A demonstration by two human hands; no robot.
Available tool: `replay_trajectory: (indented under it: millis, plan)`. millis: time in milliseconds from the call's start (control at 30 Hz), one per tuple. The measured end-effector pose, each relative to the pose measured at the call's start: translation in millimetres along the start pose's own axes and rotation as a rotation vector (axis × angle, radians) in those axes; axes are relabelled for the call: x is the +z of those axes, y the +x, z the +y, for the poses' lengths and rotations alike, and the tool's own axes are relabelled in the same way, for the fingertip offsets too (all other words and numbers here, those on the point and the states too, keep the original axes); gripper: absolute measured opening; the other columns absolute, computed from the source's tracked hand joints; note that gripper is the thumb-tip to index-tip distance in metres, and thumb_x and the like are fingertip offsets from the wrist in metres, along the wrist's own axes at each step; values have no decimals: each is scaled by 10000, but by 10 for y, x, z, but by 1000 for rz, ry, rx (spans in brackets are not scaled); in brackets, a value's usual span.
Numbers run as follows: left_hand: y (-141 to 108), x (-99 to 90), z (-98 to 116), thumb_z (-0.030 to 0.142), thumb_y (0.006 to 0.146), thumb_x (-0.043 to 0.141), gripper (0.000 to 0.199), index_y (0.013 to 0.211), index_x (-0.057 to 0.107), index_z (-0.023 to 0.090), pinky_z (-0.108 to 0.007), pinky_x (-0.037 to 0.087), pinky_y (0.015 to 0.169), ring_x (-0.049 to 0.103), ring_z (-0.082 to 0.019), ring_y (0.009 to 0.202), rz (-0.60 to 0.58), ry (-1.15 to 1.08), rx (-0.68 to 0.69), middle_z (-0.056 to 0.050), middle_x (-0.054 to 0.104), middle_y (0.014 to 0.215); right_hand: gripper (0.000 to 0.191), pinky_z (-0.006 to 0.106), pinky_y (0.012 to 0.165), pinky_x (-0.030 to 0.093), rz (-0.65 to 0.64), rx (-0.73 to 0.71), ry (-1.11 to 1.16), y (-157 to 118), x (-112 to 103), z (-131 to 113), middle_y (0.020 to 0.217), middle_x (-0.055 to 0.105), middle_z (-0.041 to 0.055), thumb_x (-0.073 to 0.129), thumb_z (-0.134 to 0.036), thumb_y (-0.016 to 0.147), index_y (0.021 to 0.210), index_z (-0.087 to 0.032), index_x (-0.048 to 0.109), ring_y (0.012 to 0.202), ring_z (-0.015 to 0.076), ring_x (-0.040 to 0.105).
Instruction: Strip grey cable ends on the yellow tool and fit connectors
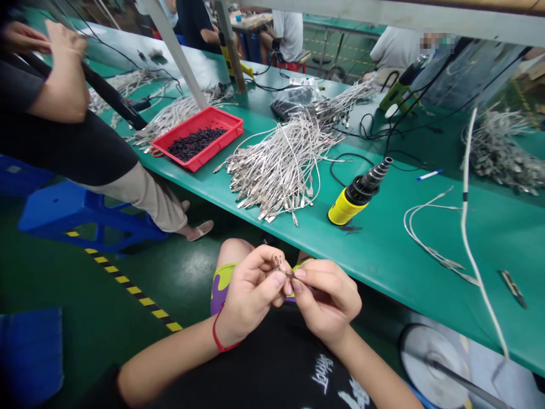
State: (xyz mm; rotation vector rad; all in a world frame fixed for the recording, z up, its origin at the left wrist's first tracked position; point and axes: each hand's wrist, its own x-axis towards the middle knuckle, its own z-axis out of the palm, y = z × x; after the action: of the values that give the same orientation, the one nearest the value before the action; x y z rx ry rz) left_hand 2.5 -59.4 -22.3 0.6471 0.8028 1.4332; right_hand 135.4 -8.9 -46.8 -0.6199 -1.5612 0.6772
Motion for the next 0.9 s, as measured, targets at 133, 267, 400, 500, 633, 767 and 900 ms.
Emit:
replay_trajectory:
  millis: [133, 267, 400, 500, 633, 767, 900]
  plan:
    - [-2, -24, -13, 326, 935, 704, 186, 969, 590, 183, -175, 412, 515, 516, -73, 572, -13, -14, -2, -6, 650, 758, 250, 364, 574, 624, 5, 18, -8, -8, 3, 5, 805, 735, 30, 741, -124, 826, 1025, -275, 749, 658, 195, 693]
    - [-6, -27, -14, 313, 937, 704, 176, 985, 596, 183, -172, 419, 516, 538, -79, 595, -22, -19, 9, -18, 670, 793, 232, 372, 583, 619, 3, 18, 37, -11, 12, 16, 800, 729, 31, 733, -133, 834, 1021, -270, 753, 652, 192, 683]
    - [-13, -16, 0, 289, 946, 696, 145, 977, 600, 185, -166, 426, 529, 550, -79, 612, -23, -26, 16, -12, 667, 781, 211, 381, 578, 609, 0, 23, 87, -18, 20, 31, 790, 722, 31, 727, -148, 842, 1017, -262, 756, 636, 191, 676]
    - [-17, -10, 5, 284, 942, 701, 144, 973, 604, 183, -167, 427, 530, 554, -79, 615, -16, -34, 17, -12, 665, 777, 178, 385, 578, 606, -8, 26, 73, -23, 20, 34, 774, 721, 26, 716, -189, 857, 1008, -277, 751, 628, 195, 672]
    - [-20, -10, -1, 288, 930, 715, 156, 985, 617, 180, -167, 427, 522, 563, -83, 620, -6, -39, 21, -24, 682, 805, 172, 398, 607, 609, -23, 24, 65, -16, 18, 16, 761, 725, 29, 712, -192, 861, 1005, -275, 757, 638, 204, 681]
    - [-19, -12, 0, 282, 932, 713, 145, 984, 623, 181, -167, 425, 517, 555, -80, 610, -5, -35, 22, -22, 678, 795, 217, 393, 613, 604, -9, 22, 54, 0, 18, -12, 768, 725, 26, 715, -152, 848, 1022, -271, 762, 650, 203, 684]
    - [-19, -11, 2, 271, 939, 705, 130, 983, 618, 185, -163, 429, 528, 562, -77, 625, -20, -42, 33, -24, 684, 816, 230, 385, 602, 603, -13, 7, 45, 10, 18, -25, 778, 724, 28, 726, -134, 840, 1029, -262, 759, 657, 201, 683]
